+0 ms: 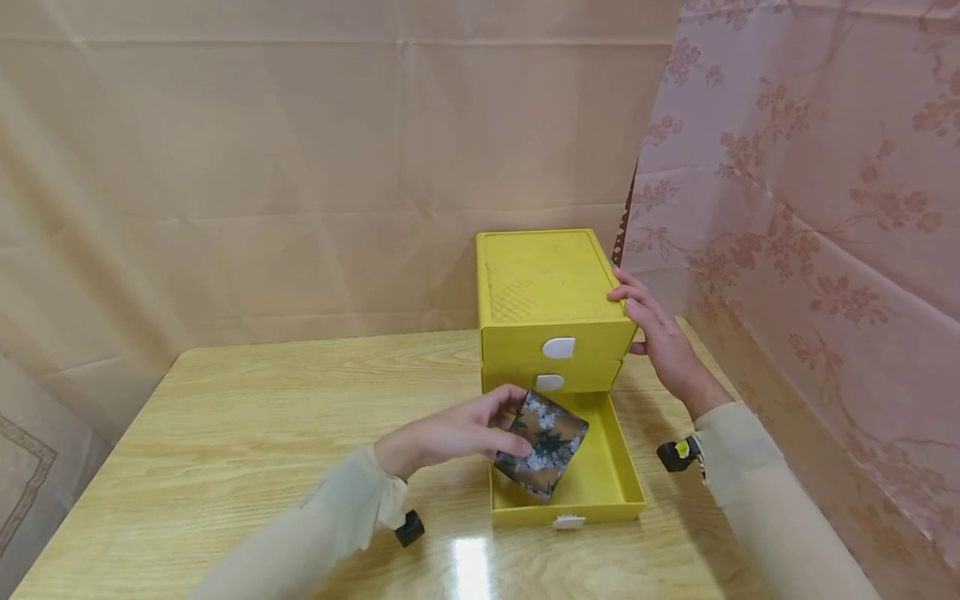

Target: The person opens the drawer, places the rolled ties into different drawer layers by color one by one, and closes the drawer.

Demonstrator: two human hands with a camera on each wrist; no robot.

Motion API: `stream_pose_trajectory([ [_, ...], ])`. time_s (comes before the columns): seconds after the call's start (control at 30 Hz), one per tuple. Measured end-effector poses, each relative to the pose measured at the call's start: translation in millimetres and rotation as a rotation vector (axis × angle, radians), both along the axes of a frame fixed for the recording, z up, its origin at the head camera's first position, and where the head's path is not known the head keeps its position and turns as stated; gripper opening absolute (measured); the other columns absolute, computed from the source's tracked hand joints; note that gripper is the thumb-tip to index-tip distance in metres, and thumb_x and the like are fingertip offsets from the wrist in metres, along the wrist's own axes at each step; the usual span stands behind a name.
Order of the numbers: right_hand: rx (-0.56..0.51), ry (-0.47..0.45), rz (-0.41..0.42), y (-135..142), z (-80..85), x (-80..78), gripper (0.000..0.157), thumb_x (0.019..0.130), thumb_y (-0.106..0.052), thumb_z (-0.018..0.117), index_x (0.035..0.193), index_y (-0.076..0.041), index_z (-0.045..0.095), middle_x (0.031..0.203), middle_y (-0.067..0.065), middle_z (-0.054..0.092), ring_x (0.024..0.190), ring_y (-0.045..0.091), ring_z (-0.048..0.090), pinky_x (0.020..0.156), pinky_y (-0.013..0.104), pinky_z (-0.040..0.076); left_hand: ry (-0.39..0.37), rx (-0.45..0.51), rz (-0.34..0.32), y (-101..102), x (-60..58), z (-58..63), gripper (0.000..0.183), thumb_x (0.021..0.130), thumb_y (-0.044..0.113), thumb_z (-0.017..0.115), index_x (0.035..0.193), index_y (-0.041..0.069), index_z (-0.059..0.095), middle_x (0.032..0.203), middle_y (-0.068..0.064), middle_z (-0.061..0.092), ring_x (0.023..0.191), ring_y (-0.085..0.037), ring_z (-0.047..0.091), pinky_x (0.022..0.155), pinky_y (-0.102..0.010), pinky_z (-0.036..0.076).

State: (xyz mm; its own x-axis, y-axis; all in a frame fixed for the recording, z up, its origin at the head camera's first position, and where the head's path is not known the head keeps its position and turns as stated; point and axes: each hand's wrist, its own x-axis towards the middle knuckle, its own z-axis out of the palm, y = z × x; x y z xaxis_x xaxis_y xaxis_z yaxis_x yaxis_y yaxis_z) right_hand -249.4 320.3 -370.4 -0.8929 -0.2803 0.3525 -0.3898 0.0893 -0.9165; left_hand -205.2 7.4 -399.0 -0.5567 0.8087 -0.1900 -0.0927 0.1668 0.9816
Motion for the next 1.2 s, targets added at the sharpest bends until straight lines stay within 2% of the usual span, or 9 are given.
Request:
stream_pose_trajectory([
  [0.2, 0.012, 0.004, -0.004, -0.4, 0.1, 0.5, 0.032, 0.106, -0.027, 0.028, 0.124, -0.008, 0.047, 0.158, 0.004, 0.01, 0.133, 0.017, 0.031, 0.069, 0.031, 0.054, 0.012, -0.082, 0.011, 11.9, 3.1, -1.5, 0.066, 0.088, 0.025, 0.069, 0.142, 0.02, 0.031, 0.115, 0.0, 0.053, 0.096, -0.013, 0.057, 0.075, -0.031, 0.049],
  [0.3, 0.014, 0.007, -0.002, -0.6, 0.3, 0.5, 0.032, 0.106, -0.027, 0.028, 0.123, -0.008, 0.047, 0.158, 0.003, 0.01, 0.133, 0.018, 0.031, 0.068, 0.031, 0.054, -0.001, -0.098, 0.021, 15.9, 4.7, -1.6, 0.066, 0.089, 0.024, 0.068, 0.143, 0.018, 0.031, 0.115, 0.001, 0.052, 0.097, -0.014, 0.058, 0.077, -0.032, 0.05],
  [0.6, 0.006, -0.002, -0.006, -0.1, 0.4, 0.6, 0.032, 0.106, -0.028, 0.028, 0.123, -0.008, 0.047, 0.158, 0.002, 0.011, 0.133, 0.018, 0.03, 0.069, 0.031, 0.054, -0.058, -0.09, 0.061, 26.8, 4.9, -5.6, 0.062, 0.089, 0.018, 0.067, 0.141, 0.016, 0.033, 0.112, -0.002, 0.054, 0.094, -0.017, 0.06, 0.075, -0.034, 0.053],
  [0.83, 0.025, -0.017, -0.022, 0.0, 0.2, 1.2, 0.034, 0.106, -0.03, 0.028, 0.124, -0.008, 0.047, 0.158, -0.004, 0.013, 0.133, 0.018, 0.029, 0.071, 0.032, 0.053, -0.104, -0.109, 0.133, 34.1, 9.2, -7.8, 0.063, 0.09, 0.017, 0.065, 0.142, 0.009, 0.03, 0.111, -0.006, 0.054, 0.089, -0.021, 0.061, 0.071, -0.039, 0.054],
  [1.03, 0.015, -0.01, -0.02, 0.5, 0.0, 1.0, 0.033, 0.106, -0.029, 0.028, 0.123, -0.008, 0.047, 0.158, 0.001, 0.011, 0.132, 0.016, 0.032, 0.071, 0.032, 0.053, -0.147, -0.1, 0.164, 39.3, 10.6, -12.5, 0.068, 0.092, 0.016, 0.063, 0.145, 0.006, 0.022, 0.113, -0.009, 0.052, 0.089, -0.025, 0.062, 0.069, -0.042, 0.056],
  [1.2, 0.015, -0.01, -0.017, -0.9, 0.7, 1.1, 0.032, 0.106, -0.029, 0.028, 0.123, -0.008, 0.047, 0.158, 0.003, 0.01, 0.132, 0.017, 0.03, 0.07, 0.032, 0.053, -0.209, -0.086, 0.212, 42.3, 9.0, -18.8, 0.063, 0.092, 0.014, 0.063, 0.142, 0.006, 0.025, 0.114, -0.012, 0.049, 0.092, -0.029, 0.06, 0.068, -0.044, 0.056],
])
